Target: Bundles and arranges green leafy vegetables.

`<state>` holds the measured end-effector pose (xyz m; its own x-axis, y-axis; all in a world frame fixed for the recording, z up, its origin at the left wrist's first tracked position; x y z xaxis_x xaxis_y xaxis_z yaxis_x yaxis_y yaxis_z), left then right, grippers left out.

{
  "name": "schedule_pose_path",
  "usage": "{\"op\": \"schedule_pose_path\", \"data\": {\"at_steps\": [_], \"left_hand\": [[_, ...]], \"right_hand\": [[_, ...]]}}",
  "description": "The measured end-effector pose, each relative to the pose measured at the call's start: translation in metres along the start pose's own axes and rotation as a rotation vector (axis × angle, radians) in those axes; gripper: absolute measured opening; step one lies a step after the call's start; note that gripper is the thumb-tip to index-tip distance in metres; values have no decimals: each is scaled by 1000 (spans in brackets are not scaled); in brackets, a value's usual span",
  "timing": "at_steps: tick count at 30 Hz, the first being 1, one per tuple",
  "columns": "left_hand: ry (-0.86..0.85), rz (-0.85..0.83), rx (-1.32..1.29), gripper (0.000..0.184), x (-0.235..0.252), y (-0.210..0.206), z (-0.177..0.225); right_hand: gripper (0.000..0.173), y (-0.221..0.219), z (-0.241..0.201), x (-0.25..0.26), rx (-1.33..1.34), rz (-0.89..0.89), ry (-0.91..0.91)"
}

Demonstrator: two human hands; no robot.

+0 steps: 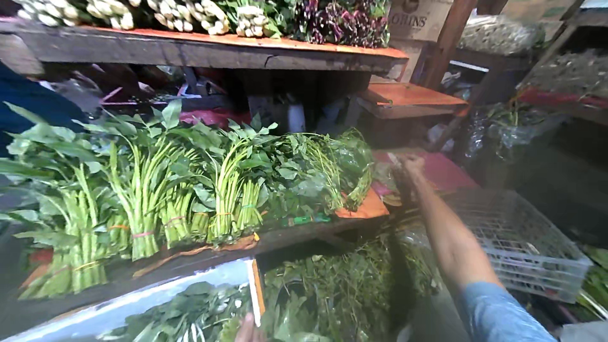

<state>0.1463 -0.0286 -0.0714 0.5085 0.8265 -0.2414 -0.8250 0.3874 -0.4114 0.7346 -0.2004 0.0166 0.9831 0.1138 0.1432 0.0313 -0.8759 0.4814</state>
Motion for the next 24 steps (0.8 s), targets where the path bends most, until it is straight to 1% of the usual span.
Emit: {"op": "schedule_pose_path", "data": {"at_steps": [2,4,7,10,11,13,14,15,16,18,21,23,24], "left_hand": [[-3,7,6,27,0,-3,0],[-6,6,14,26,0,-4,-2],[-15,3,21,22,-2,-2,-4],[-21,14,18,21,-5,1,-6],[-23,16,18,21,-6,1,-7],[-30,32,8,21,-7,-1,-9],[-36,37,12,21,-6,-1,-9],[-45,39,17,22,-5,-1,-10],[-53,37,15,24,-4,0,-13],[-69,37,14,26,-3,0,-16],[-87,39,61,27,-4,-1,-19],[-114,32,147,21,-6,-3,-22],[-140,38,232,18,-8,-4,-21]], "right_hand": [[26,8,-10,4,115,29,27],[26,17,-24,1,89,30,69],[24,22,-26,0,-56,50,117],[25,11,-15,-8,-351,-77,62],[24,9,-9,-11,-370,-76,47],[23,11,4,-8,-190,5,39],[24,11,6,-10,-73,17,42],[25,11,2,-18,49,-6,37],[28,13,-3,-28,154,-41,27],[33,13,-24,-49,251,-119,30],[24,0,-55,-77,296,-281,120],[22,-17,-76,-104,364,-395,119],[22,-26,-87,-120,404,-459,99]]}}
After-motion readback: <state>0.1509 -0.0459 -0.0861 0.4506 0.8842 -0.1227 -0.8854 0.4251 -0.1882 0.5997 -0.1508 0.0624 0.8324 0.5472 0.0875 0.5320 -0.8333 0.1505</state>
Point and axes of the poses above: each hand's wrist, its own x-axis towards the middle knuckle, its own y-axis out of the back of the hand, z = x × y, the point moved 5 cm from there along x, towards the middle knuckle
